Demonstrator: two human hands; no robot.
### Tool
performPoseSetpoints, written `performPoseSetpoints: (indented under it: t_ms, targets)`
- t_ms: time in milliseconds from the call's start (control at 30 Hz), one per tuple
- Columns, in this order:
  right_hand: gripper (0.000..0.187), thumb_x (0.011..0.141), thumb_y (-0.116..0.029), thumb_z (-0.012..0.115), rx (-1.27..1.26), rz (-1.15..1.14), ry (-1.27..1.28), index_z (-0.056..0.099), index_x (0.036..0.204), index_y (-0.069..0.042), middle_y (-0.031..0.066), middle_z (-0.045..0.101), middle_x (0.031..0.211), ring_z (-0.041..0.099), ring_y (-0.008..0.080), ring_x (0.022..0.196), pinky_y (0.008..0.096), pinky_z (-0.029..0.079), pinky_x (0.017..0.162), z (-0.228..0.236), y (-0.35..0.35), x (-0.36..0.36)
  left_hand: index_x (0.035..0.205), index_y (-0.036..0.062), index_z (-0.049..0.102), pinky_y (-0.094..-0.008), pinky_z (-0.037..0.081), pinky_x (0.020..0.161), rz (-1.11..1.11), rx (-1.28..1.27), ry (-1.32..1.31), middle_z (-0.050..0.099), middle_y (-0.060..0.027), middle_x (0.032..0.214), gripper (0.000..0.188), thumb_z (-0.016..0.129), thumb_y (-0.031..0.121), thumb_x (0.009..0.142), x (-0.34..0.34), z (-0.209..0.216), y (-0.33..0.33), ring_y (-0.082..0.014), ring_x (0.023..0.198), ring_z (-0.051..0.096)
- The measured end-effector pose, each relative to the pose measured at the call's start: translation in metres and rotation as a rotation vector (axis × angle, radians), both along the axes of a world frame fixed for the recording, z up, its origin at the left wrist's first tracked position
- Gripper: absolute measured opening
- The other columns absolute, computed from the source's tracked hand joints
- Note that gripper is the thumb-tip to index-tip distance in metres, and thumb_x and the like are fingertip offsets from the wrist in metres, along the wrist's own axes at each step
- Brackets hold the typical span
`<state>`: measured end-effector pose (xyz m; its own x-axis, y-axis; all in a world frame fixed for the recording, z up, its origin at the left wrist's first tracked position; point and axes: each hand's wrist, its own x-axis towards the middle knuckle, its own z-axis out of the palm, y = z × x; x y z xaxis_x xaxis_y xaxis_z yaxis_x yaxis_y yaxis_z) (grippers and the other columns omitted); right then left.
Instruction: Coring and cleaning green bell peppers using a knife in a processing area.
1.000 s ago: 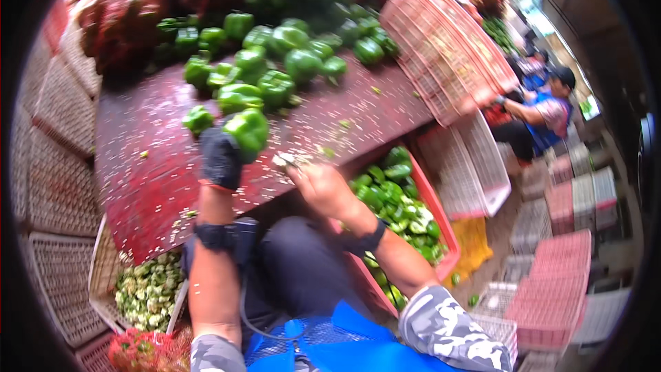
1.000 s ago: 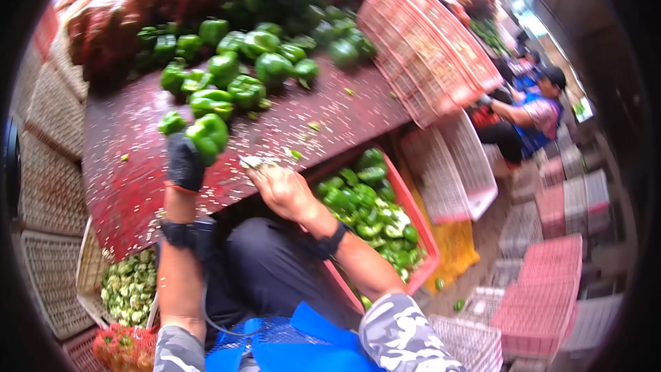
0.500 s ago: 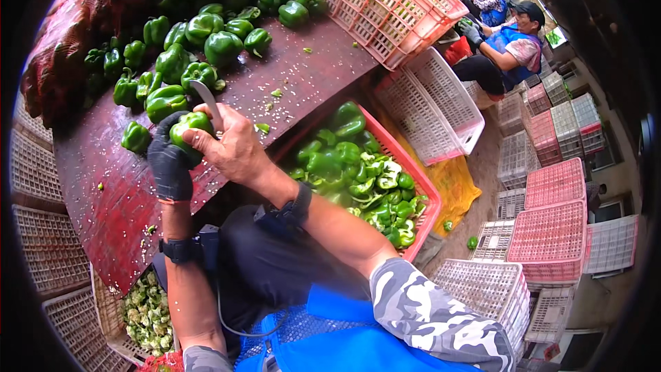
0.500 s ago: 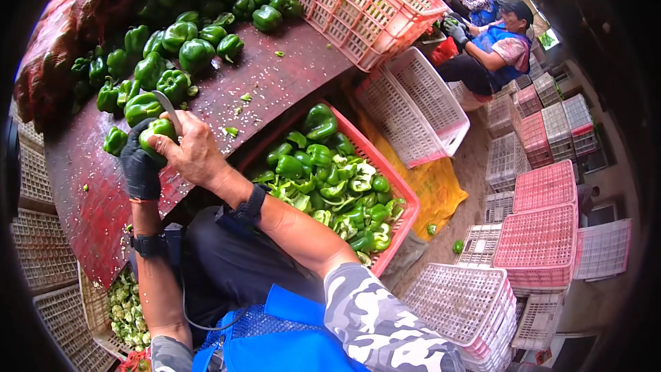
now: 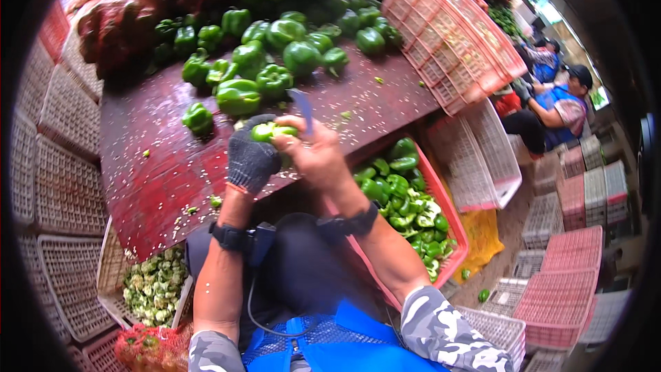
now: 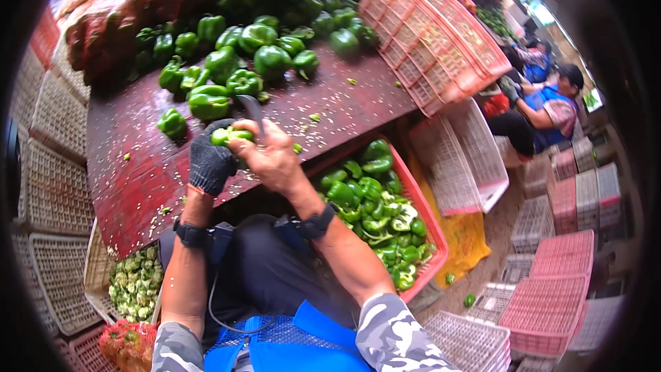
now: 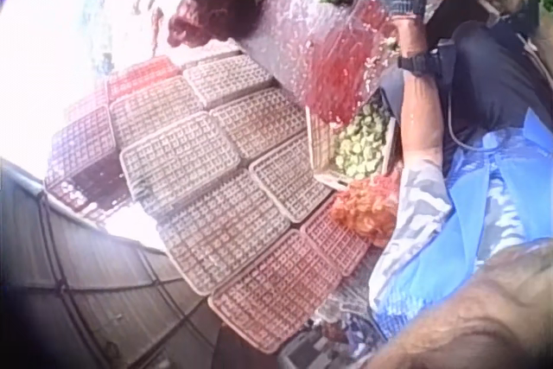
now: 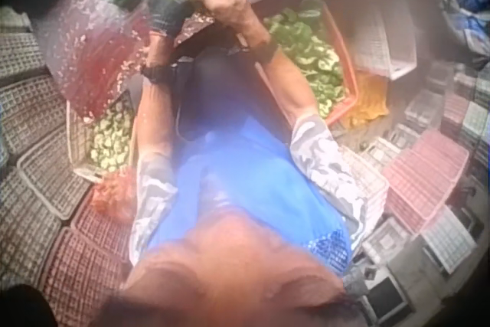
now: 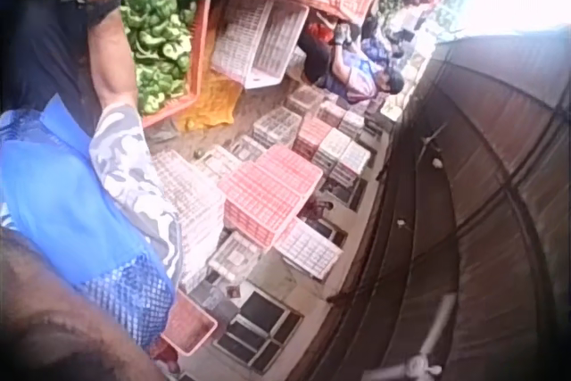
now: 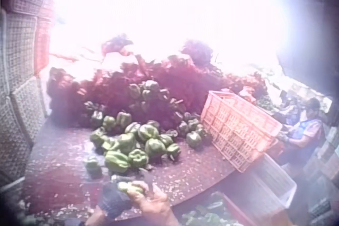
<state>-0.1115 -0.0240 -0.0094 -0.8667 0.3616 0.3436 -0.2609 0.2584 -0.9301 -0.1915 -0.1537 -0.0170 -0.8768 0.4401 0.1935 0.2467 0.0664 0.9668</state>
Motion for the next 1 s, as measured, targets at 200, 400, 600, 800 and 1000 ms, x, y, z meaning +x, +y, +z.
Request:
performPoseSetpoints:
  t_ms: [200, 400, 600, 800, 1000]
  targets:
    - [0.031, 0.099, -0.017, 0.068, -0.521, 0.098, -0.124, 0.065, 0.125, -0.002, 0.0041, 0.070, 0.083, 0.067, 0.0090, 0.064, 0.0198, 0.047, 0.047, 0.008, -0.005, 0.015, 0.099, 0.0073, 0.073, -0.0386, 0.056, 0.075, -0.048, -0.211, 0.450, 0.073, -0.0111, 0.094, 0.022, 0.074, 0.009, 0.077, -0.022, -0.034, -0.007, -0.0282, 0.086, 0.070]
    - [0.040, 0.094, -0.022, 0.075, -0.318, -0.150, -0.276, 0.065, 0.126, 0.000, 0.0078, 0.069, 0.090, 0.067, 0.0119, 0.066, 0.0243, 0.047, 0.050, -0.011, 0.046, 0.065, 0.113, 0.0020, 0.067, -0.0329, 0.058, 0.076, -0.157, 0.266, 0.060, 0.073, -0.0078, 0.101, 0.035, 0.080, 0.005, 0.081, -0.022, -0.035, -0.015, -0.0177, 0.091, 0.070]
    - [0.048, 0.082, -0.034, 0.082, 0.627, -0.482, -0.513, 0.071, 0.117, -0.004, 0.0178, 0.072, 0.105, 0.070, 0.0336, 0.094, 0.0412, 0.055, 0.083, -0.059, 0.150, 0.119, 0.105, 0.0065, 0.072, -0.0375, 0.054, 0.078, -0.206, -0.156, 0.464, 0.073, -0.0103, 0.098, 0.023, 0.075, 0.014, 0.084, -0.028, -0.056, -0.008, -0.0282, 0.089, 0.070]
    - [0.060, 0.081, -0.052, 0.077, 0.928, -0.528, -0.682, 0.071, 0.120, -0.006, 0.0172, 0.071, 0.116, 0.069, 0.0355, 0.104, 0.0451, 0.055, 0.088, -0.064, 0.148, 0.132, 0.065, 0.0099, 0.068, -0.0472, 0.046, 0.069, -0.043, -0.586, 0.859, 0.064, -0.0162, 0.069, 0.010, 0.069, 0.014, 0.074, -0.024, -0.061, -0.014, -0.0365, 0.075, 0.062]
    - [0.049, 0.081, -0.025, 0.083, 0.608, -0.234, -0.248, 0.068, 0.121, 0.000, 0.0155, 0.070, 0.111, 0.072, 0.0203, 0.073, 0.0364, 0.056, 0.081, 0.015, 0.094, 0.093, 0.091, 0.0088, 0.070, -0.0439, 0.051, 0.071, -0.397, -0.590, 0.843, 0.070, -0.0141, 0.087, 0.013, 0.071, 0.013, 0.078, -0.036, -0.093, 0.002, -0.0355, 0.081, 0.067]
